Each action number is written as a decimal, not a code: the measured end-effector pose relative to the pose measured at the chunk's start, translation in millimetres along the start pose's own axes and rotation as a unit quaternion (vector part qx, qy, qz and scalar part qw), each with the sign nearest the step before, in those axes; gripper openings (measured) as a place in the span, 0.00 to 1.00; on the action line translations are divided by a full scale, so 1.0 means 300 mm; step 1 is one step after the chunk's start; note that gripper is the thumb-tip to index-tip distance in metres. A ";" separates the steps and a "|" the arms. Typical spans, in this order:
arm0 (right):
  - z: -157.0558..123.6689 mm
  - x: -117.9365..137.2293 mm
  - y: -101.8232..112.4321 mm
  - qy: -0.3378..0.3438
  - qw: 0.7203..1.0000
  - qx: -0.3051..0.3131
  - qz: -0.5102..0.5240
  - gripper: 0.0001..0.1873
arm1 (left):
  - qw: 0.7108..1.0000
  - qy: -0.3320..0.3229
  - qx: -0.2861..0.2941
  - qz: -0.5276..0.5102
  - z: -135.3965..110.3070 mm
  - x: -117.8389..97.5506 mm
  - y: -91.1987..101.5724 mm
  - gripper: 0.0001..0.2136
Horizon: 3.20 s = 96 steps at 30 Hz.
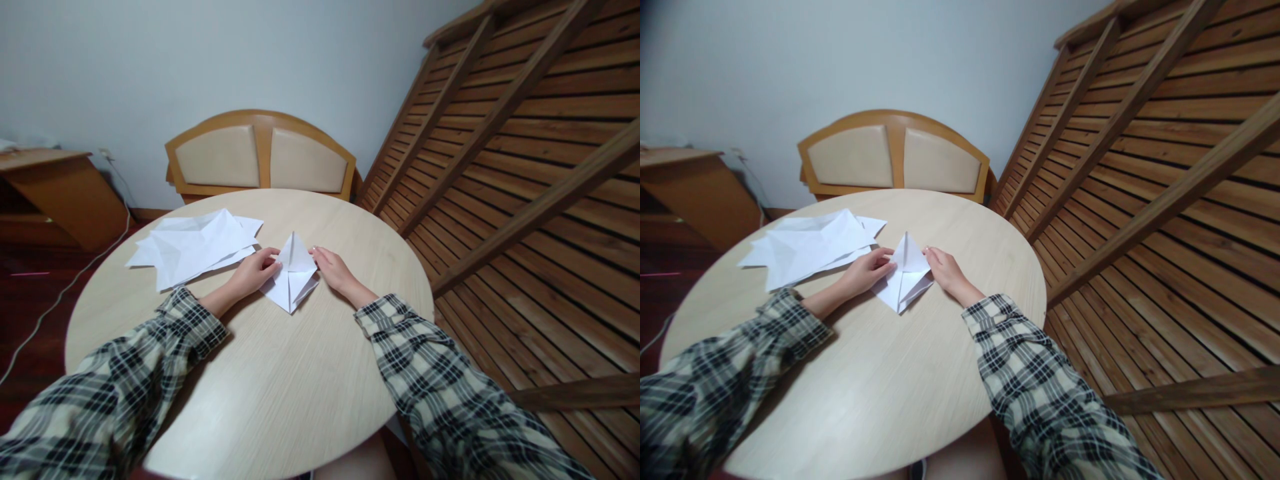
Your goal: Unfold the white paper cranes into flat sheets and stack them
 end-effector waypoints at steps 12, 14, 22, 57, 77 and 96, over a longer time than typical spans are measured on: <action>-0.009 -0.027 -0.020 -0.013 0.998 0.049 -0.044 0.10 | 0.997 0.041 -0.027 -0.051 0.011 0.035 0.019 0.09; -0.008 -0.021 -0.022 -0.009 0.998 0.051 -0.041 0.09 | 0.999 0.006 -0.034 -0.028 0.012 0.022 0.021 0.06; -0.005 -0.002 -0.015 -0.017 0.998 0.048 -0.031 0.08 | 0.998 -0.035 -0.006 0.044 0.007 -0.002 -0.005 0.13; -0.014 -0.048 -0.008 -0.051 0.998 0.025 -0.028 0.16 | 0.996 -0.048 0.035 0.070 -0.017 -0.039 -0.033 0.15; -0.026 -0.057 -0.042 -0.059 0.996 0.059 0.014 0.15 | 0.995 -0.058 0.054 0.056 -0.028 -0.046 -0.040 0.17; -0.022 -0.028 -0.040 -0.034 0.997 0.068 -0.012 0.19 | 0.994 -0.062 0.072 0.055 -0.035 -0.064 -0.046 0.18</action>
Point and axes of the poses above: each hand's wrist, its own z-axis towards the middle knuckle, its own y-axis out of the back of the hand, x = y × z, the point moved 9 cm from there along z, towards the middle knuckle, and after that the axes turned 14 degrees about y, right-handed, at the moved point
